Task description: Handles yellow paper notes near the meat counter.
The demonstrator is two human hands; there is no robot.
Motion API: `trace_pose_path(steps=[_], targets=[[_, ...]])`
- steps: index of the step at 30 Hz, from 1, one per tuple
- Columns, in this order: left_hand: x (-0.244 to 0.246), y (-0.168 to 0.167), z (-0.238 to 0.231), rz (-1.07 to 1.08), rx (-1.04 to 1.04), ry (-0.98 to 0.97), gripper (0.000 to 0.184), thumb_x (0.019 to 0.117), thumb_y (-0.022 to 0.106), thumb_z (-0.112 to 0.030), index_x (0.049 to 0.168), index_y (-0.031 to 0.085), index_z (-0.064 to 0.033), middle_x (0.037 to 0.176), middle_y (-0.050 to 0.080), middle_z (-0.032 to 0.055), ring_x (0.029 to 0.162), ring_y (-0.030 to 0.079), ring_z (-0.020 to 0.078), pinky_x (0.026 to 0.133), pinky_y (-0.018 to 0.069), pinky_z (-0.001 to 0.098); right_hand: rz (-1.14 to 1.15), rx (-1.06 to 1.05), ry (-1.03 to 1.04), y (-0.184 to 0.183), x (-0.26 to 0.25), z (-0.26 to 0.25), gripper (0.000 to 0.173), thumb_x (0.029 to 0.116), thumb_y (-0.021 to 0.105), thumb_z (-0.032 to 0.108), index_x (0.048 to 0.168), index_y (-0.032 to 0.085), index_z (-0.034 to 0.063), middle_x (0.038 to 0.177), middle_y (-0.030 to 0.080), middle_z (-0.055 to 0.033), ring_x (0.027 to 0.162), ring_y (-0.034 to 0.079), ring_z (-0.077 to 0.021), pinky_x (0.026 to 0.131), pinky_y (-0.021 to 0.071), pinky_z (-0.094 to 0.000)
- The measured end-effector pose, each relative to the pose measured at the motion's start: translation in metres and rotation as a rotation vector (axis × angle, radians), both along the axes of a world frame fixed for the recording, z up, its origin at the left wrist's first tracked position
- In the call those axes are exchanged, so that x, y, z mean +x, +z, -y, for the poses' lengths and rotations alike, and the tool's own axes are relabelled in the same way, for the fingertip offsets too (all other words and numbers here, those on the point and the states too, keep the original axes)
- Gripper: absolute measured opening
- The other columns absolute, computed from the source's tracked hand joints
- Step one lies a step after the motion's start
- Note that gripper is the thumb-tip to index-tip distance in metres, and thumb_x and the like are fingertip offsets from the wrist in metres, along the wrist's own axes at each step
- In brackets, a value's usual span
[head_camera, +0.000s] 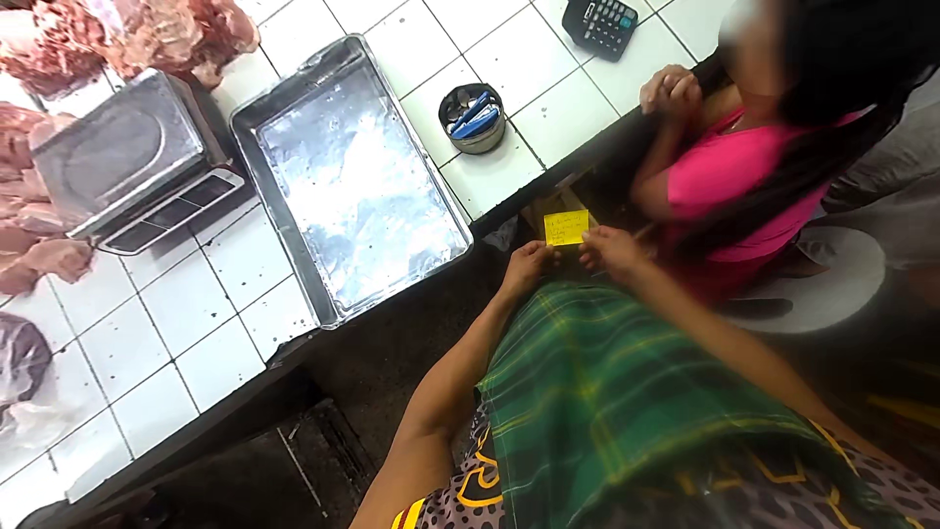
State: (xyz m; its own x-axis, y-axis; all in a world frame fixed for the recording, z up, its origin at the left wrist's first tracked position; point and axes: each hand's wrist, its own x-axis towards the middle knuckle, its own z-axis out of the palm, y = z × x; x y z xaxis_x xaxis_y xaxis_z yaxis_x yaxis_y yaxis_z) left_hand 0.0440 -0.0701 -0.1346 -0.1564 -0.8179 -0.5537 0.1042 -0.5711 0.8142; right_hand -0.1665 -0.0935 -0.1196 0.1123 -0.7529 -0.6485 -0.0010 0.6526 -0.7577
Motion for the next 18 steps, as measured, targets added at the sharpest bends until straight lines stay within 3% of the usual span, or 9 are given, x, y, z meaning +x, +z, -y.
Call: trace_pose_path(steps=[18], targets=[[-0.0009, 0.0004, -0.0014, 0.011, -0.005, -0.01, 0.027, 0.1086, 0.054, -0.02, 0.121, 0.063, 0.0029, 0.1, 0.074, 0.0132, 0.086, 0.073, 0.0201, 0.08, 0.0618, 0.0361, -0.012, -0.009, 0.009, 0.0006, -0.0017, -0.0011, 0.032, 0.1063, 0.058, 0.027, 0.127, 0.061, 0.0024, 0.1, 0.072, -0.0109, 0.075, 0.071, -0.019, 0.066, 0.0605, -0.0331]])
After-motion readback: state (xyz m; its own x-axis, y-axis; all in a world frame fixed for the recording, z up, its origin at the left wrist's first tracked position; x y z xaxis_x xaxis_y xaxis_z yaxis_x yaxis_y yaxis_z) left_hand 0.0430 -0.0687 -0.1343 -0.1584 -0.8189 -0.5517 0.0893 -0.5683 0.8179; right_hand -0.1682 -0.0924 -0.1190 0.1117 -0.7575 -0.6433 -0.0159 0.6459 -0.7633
